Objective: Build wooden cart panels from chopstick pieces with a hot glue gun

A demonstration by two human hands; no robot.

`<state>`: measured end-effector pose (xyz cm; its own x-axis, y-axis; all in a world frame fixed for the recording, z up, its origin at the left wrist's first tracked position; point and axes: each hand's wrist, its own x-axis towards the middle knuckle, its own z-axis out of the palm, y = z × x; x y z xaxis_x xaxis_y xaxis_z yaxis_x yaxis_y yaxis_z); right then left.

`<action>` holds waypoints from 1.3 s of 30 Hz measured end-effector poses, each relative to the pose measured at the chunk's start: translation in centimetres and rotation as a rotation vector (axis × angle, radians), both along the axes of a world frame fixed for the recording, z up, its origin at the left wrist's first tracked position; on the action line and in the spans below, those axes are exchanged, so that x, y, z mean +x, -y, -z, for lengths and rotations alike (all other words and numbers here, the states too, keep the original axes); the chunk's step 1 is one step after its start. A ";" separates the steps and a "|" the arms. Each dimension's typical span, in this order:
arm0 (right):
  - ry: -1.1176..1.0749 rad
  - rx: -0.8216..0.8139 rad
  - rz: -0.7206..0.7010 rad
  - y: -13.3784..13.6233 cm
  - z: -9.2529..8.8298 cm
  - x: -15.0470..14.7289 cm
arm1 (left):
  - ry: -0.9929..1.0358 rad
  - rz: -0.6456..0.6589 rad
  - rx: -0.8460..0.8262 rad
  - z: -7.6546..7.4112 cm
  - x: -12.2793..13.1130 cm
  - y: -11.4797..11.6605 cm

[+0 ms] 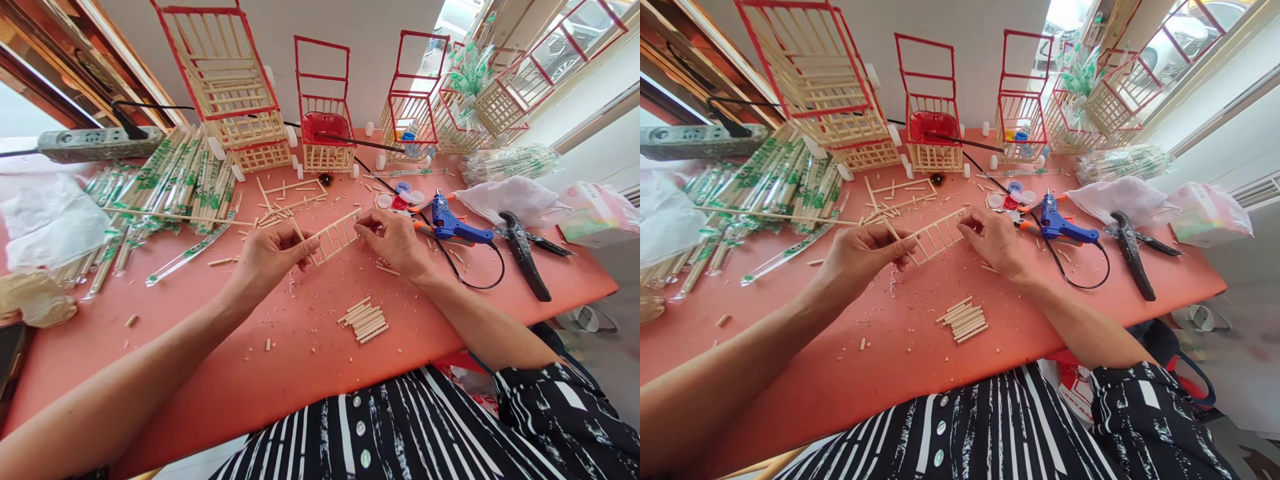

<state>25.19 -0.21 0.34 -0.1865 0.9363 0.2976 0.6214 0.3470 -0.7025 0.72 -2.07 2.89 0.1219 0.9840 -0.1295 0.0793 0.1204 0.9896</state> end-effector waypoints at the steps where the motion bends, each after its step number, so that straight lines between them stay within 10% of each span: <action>1: 0.006 0.007 -0.003 0.0 0.0 0.0 | -0.002 0.002 -0.001 0.0 0.0 0.0; 39: 0.127 0.047 0.040 -0.4 -0.1 -0.4 | -0.077 0.065 0.074 0.3 -0.3 0.7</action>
<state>24.79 0.16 0.49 -0.1880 0.9293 0.3180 0.7181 0.3510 -0.6009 0.44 -2.75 2.56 0.1785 0.9815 -0.0685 0.1605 0.0396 0.9862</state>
